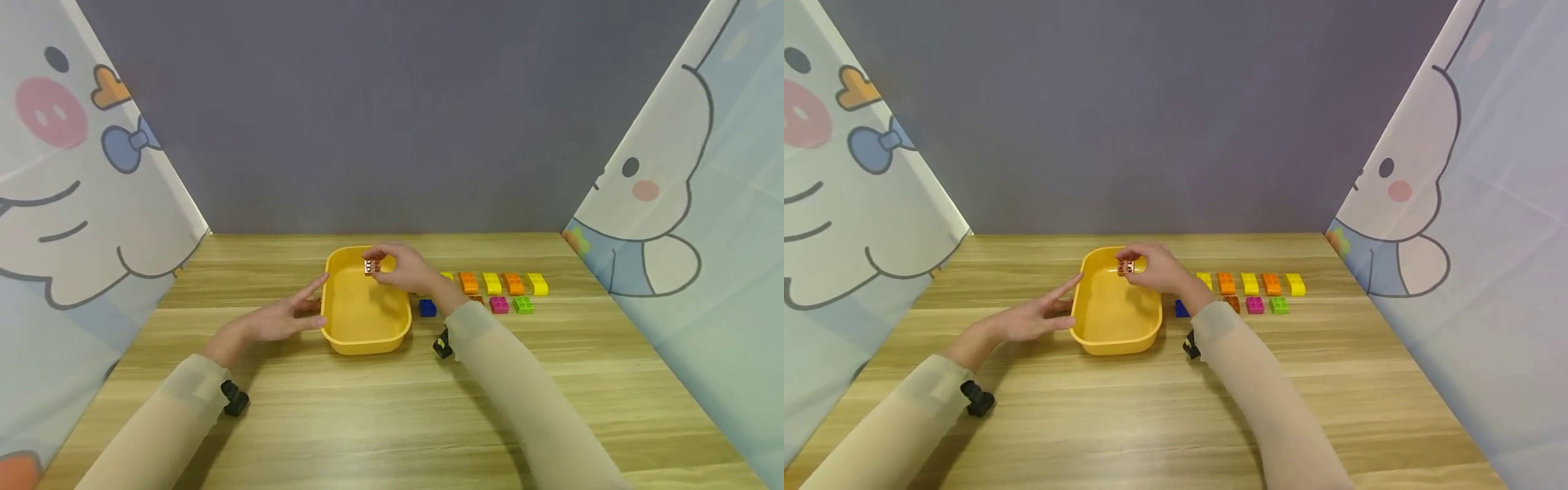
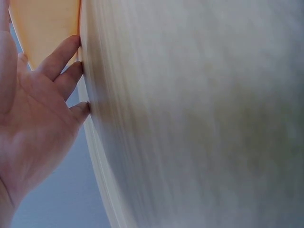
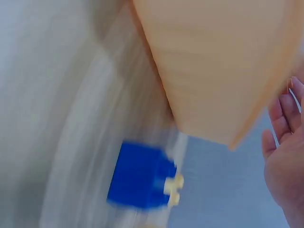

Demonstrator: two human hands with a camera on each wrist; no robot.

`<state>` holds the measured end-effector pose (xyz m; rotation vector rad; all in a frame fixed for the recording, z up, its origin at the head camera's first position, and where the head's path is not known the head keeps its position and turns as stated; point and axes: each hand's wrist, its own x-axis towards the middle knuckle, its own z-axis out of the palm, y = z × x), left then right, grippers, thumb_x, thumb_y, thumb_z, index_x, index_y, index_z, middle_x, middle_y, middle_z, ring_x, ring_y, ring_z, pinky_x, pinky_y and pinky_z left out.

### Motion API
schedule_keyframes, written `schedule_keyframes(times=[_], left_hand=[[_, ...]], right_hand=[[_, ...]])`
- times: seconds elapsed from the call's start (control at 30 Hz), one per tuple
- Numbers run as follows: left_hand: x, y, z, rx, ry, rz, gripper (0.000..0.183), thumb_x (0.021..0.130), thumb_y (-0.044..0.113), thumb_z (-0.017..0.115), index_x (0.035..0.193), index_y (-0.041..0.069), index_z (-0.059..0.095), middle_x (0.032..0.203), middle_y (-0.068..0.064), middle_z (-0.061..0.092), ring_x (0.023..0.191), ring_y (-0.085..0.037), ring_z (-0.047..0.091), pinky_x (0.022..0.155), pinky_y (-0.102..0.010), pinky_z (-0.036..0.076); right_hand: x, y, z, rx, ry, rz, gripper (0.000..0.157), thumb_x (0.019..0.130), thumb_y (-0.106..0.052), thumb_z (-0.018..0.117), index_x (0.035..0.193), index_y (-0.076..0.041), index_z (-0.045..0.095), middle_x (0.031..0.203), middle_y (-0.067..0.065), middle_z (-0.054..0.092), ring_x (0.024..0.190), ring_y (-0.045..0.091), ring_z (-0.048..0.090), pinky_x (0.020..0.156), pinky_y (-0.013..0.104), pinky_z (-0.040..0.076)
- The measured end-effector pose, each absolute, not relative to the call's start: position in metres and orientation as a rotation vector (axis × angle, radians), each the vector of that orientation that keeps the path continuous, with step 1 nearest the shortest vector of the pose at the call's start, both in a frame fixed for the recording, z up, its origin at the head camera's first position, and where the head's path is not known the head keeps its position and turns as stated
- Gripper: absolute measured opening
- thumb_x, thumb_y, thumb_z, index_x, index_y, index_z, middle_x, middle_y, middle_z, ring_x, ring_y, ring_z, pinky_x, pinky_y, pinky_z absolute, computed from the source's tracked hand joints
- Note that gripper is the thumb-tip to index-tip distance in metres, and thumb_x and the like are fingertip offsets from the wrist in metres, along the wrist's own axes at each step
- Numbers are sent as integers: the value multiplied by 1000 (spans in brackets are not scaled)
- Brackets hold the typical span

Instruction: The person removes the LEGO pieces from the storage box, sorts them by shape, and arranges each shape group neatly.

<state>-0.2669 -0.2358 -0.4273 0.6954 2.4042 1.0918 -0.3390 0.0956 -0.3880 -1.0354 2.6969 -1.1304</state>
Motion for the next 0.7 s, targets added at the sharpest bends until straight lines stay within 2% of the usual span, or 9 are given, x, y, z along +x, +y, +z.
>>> schedule_keyframes(times=[0.07,0.2,0.37,0.53,0.7], left_hand=[[-267,-236,-426,704,2409,1088,100,110,44,68,178,35,-5,171,-32,41,161,-49,39,129,-74,29],[-269,-235,-427,719,2405,1097,100,110,42,68,178,35,-5,170,-32,42,161,-49,39,129,-72,30],[-269,-236,-427,713,2397,1099,100,110,42,68,178,37,-5,171,-32,41,161,-49,39,129,-73,30],[-268,-237,-427,703,2405,1087,100,110,43,68,177,36,-6,172,-32,39,162,-50,37,128,-74,30],[-269,-236,-428,702,2399,1096,100,110,42,68,177,37,-7,172,-33,37,162,-51,37,129,-74,30]], right_hand=[[-330,111,-383,-1035,2650,-1206,43,102,-15,78,144,-9,70,137,6,73,125,28,65,116,57,50],[-308,148,-377,-1002,2630,-1272,45,103,-16,79,145,-7,69,141,10,71,126,32,64,114,65,49],[-287,195,-374,-828,2692,-1238,48,102,-22,81,147,-11,68,147,9,66,127,35,64,113,64,52],[-274,242,-375,-760,2791,-1166,45,102,-23,82,144,-15,71,140,8,70,122,33,67,104,57,57],[-263,292,-379,-760,2859,-1151,40,101,-17,82,139,-13,73,128,10,74,103,18,68,85,35,60]])
